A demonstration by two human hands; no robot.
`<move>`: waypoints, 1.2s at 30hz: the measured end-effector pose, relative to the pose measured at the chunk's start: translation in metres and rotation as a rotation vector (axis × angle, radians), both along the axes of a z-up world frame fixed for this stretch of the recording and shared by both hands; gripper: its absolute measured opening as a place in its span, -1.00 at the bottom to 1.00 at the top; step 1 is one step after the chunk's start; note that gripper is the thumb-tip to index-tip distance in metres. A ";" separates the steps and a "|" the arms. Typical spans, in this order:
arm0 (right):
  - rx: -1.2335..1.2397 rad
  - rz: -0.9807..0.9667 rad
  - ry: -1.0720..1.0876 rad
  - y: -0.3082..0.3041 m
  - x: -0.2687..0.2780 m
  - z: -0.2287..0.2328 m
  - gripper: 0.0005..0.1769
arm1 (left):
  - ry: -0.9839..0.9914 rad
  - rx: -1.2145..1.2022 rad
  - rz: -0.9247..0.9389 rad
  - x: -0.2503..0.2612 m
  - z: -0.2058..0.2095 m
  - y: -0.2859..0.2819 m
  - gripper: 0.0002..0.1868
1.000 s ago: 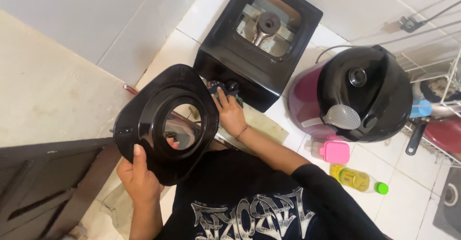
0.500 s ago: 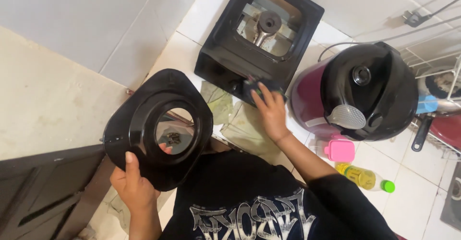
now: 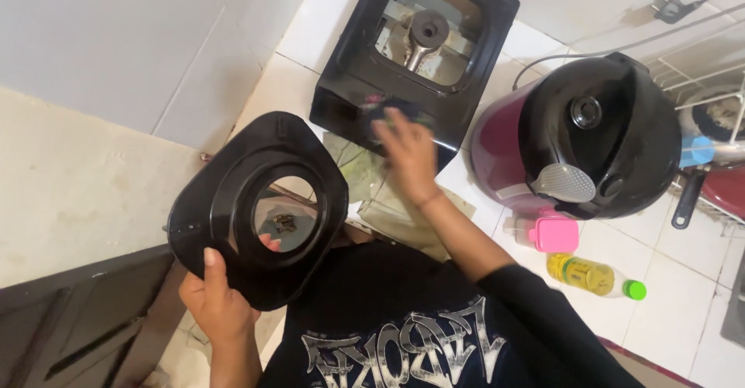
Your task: Wiping and cleaning a portable gas stove, a rice cooker, and the kitchen counter using cloths.
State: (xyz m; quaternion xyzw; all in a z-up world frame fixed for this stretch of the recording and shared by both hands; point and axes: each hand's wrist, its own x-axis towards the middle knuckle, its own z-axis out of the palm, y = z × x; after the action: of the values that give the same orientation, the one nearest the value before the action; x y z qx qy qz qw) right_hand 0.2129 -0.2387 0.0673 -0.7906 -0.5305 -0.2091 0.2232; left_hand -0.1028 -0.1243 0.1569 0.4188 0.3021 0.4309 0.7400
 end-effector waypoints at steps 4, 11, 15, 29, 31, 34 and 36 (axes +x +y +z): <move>-0.049 -0.124 0.025 -0.049 -0.002 -0.026 -0.38 | 0.016 0.013 -0.006 0.004 -0.001 0.009 -0.56; -0.157 0.056 -0.030 -0.059 -0.022 -0.046 -0.65 | -0.014 0.039 -0.054 0.014 -0.014 0.020 -0.59; -0.122 -0.029 0.007 -0.063 -0.012 -0.017 -0.59 | -0.013 0.025 -0.095 0.020 -0.007 0.025 -0.59; 0.376 -0.278 0.395 -0.114 0.037 -0.005 -0.32 | 0.051 0.049 -0.220 0.054 0.010 0.031 -0.55; 0.395 -0.266 0.484 -0.120 0.037 0.006 -0.30 | 0.078 0.046 -0.229 0.065 0.020 0.031 -0.54; 0.374 -0.269 0.603 -0.130 0.032 0.016 -0.29 | 0.246 0.039 -0.294 0.077 0.041 0.027 -0.50; 0.403 -0.293 0.633 -0.135 0.032 0.020 -0.30 | 0.246 0.003 -0.244 0.088 0.057 0.018 -0.50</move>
State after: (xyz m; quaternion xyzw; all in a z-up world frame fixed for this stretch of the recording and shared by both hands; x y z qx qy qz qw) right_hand 0.2449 -0.3738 0.0873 -0.8237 -0.2655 -0.0845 0.4939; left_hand -0.0148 -0.1066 0.2142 0.5031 0.3366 0.2839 0.7436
